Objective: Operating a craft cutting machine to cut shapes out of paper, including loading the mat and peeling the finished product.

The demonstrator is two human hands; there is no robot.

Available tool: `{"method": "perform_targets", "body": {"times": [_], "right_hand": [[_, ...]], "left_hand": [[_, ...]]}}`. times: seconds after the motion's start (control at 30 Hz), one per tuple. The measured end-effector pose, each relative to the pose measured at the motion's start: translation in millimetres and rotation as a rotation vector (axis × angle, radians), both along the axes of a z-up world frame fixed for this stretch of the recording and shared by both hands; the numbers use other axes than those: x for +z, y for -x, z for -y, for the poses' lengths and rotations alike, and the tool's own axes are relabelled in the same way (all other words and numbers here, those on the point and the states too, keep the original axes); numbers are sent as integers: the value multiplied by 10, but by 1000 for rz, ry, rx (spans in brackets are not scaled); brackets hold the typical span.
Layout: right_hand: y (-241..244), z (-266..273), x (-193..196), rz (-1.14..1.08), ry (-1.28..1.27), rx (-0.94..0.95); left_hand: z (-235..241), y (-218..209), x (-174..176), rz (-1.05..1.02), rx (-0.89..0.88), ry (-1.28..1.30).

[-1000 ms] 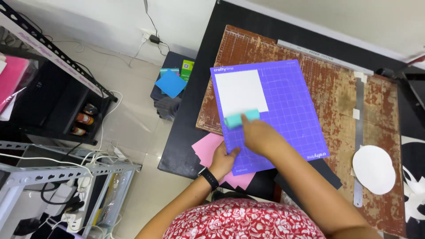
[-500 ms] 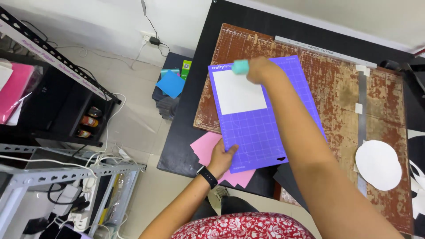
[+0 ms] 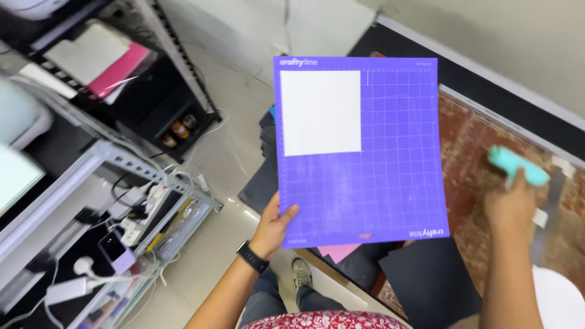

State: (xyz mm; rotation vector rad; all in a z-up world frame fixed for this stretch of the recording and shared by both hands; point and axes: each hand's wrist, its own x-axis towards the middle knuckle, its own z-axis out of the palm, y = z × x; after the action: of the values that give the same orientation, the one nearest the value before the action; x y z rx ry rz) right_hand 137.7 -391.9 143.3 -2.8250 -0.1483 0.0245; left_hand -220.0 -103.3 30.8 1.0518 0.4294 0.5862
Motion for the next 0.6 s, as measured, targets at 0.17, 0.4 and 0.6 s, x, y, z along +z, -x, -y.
{"method": "perform_targets", "body": {"times": [0.17,0.4,0.6], "right_hand": [[-92,531,-729,259,218,124],[-304,-24,-1404,400,113,264],[2997,-2616,-230,-939,-766,929]], "left_hand": [[-69,1174,313,-73,149,101],[184,2851,319,-132,534,359],[440,4205,420,-96,743,365]]}}
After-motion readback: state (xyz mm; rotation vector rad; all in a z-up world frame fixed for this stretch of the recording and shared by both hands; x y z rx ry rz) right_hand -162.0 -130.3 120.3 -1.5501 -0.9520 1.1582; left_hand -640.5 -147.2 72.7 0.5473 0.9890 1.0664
